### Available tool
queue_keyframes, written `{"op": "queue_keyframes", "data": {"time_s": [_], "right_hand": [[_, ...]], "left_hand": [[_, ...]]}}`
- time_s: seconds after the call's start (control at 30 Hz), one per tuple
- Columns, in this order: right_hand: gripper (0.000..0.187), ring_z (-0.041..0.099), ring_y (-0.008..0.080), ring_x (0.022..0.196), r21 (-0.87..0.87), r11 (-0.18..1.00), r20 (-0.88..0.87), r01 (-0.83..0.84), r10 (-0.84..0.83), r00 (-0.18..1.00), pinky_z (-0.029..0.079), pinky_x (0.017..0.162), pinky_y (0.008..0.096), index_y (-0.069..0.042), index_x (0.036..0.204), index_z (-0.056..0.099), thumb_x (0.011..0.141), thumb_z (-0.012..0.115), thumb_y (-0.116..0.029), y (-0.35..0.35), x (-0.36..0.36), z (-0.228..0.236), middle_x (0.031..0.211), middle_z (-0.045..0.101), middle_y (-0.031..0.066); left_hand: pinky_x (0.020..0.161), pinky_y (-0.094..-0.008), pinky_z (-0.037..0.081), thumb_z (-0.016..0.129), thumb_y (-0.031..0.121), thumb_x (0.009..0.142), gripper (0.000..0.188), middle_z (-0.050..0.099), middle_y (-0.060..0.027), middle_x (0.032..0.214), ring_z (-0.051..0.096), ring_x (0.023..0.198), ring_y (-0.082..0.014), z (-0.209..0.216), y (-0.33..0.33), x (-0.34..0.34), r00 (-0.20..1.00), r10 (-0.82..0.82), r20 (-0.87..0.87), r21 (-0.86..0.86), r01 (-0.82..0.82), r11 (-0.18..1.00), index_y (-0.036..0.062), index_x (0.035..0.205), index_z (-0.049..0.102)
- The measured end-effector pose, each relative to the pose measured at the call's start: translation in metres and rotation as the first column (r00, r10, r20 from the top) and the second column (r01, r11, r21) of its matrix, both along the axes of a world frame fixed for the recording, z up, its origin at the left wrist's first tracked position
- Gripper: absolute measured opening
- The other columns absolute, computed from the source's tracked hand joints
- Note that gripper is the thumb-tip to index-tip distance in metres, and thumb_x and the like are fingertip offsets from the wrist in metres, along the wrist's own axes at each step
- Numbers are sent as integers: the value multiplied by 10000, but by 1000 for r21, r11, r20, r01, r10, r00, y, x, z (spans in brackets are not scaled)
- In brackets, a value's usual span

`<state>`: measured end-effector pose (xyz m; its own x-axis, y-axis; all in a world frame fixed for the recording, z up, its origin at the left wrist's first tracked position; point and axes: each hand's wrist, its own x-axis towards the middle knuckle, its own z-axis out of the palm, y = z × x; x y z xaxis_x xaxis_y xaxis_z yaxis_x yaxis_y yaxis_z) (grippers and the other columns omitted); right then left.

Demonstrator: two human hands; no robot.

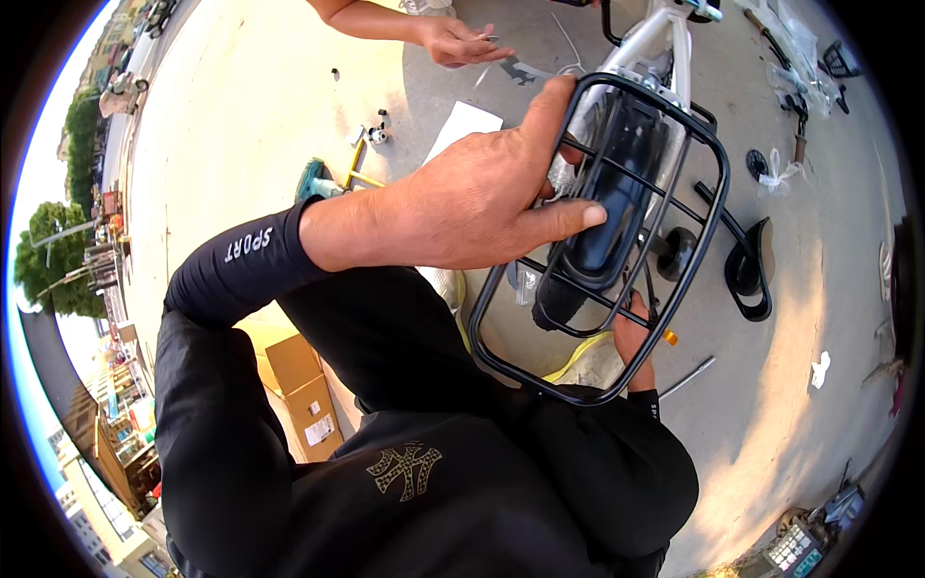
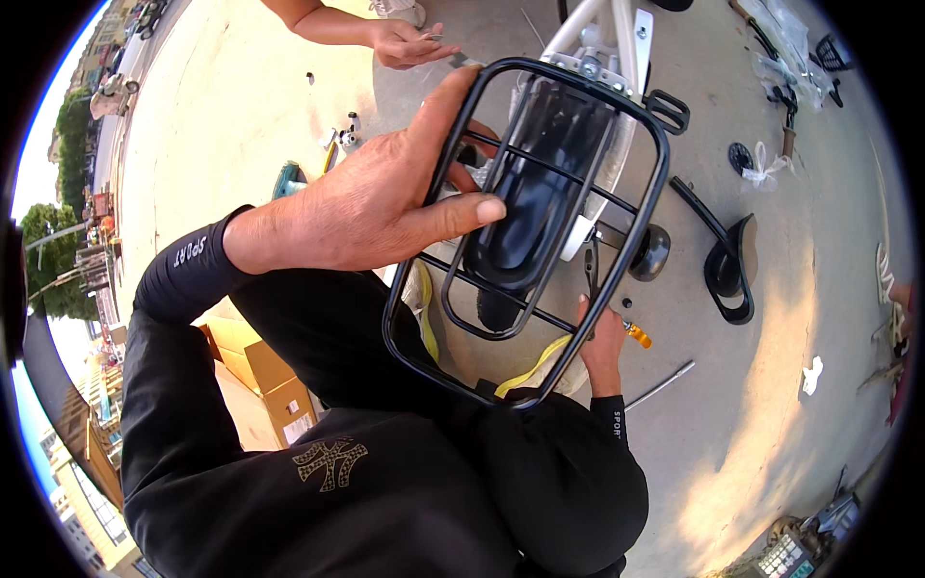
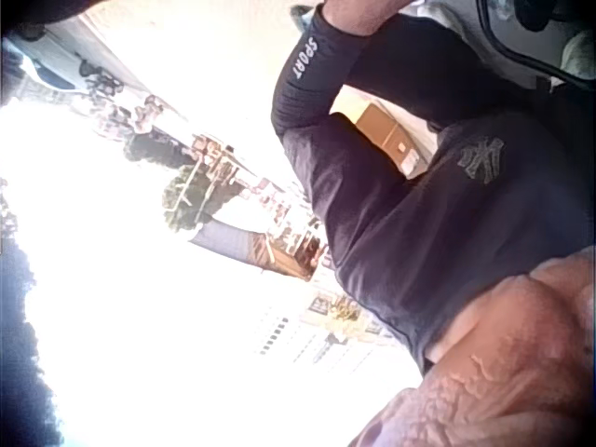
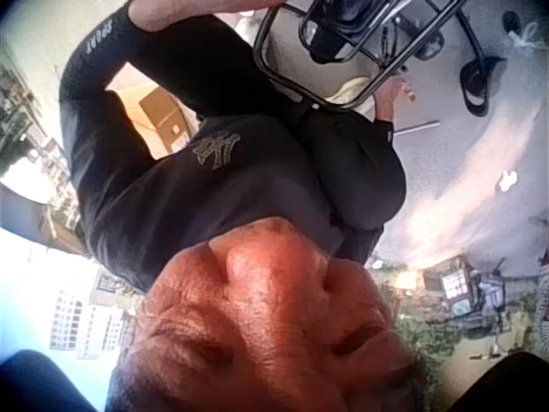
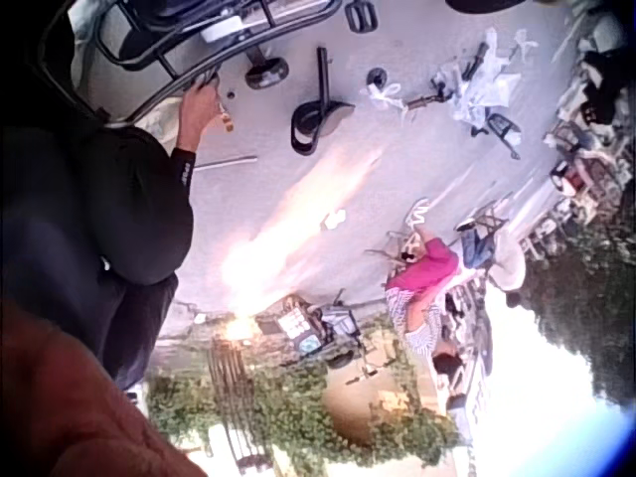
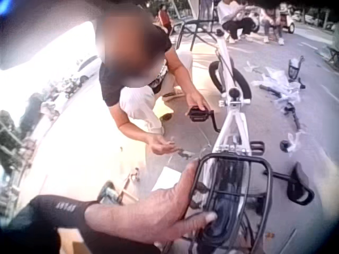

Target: The person attaches a rear cargo rack to the back of a white bicycle. They align the rack with the mounting points on the frame and wheel, then use a wrench to tighten the bolts securing the rack in place.

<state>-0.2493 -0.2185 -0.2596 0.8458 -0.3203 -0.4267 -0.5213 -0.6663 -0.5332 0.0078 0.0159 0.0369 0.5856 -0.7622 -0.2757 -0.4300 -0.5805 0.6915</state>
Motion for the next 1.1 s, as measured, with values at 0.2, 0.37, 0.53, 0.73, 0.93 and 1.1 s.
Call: {"op": "queue_keyframes", "data": {"time_s": [0.2,0.37,0.53,0.73,0.93,1.1], "right_hand": [[394,652,449,902,-277,850,1,-449,467,884,528,796,518,-51,1245,619,858,645,-120,-13,-8,-17,1010,682,244],[427,628,470,1029,-373,769,78,-520,584,808,527,886,491,-47,1265,612,845,660,-104,-27,0,8,1136,673,234],[429,688,392,970,-293,919,64,-264,294,954,556,850,426,-48,1286,586,882,680,-157,-68,15,18,1088,704,195],[499,687,385,1004,-198,978,244,-60,109,964,550,869,411,-36,1322,554,870,712,-177,-60,53,34,1110,700,200],[573,687,378,1039,-133,991,343,18,29,939,545,887,397,-24,1357,522,857,744,-196,-58,77,30,1131,697,205],[637,687,372,1068,-1,997,402,74,-67,913,540,903,385,-14,1387,496,847,770,-213,-69,82,6,1149,694,208]], "left_hand": [[888,-438,564,458,734,920,901,614,-242,1235,620,1144,-390,-40,18,54,995,-75,-72,-94,68,993,-45,1371,512],[1027,-460,498,608,494,931,680,552,-200,1366,563,1243,-353,-150,62,107,986,-135,101,144,120,982,12,1396,494],[1125,-440,439,868,156,689,924,481,-142,1430,495,1320,-350,-254,106,85,946,-294,140,322,237,917,106,1475,385],[1163,-421,406,870,171,704,935,455,-135,1441,489,1318,-350,-296,105,61,979,97,-182,21,-94,995,208,1477,346],[1180,-403,390,843,180,740,843,434,-123,1459,483,1331,-337,-284,99,51,969,190,-157,83,-179,980,216,1444,381],[1151,-397,407,851,174,726,859,448,-123,1443,479,1329,-328,-292,111,50,972,171,-159,-15,-175,984,210,1444,382]]}}
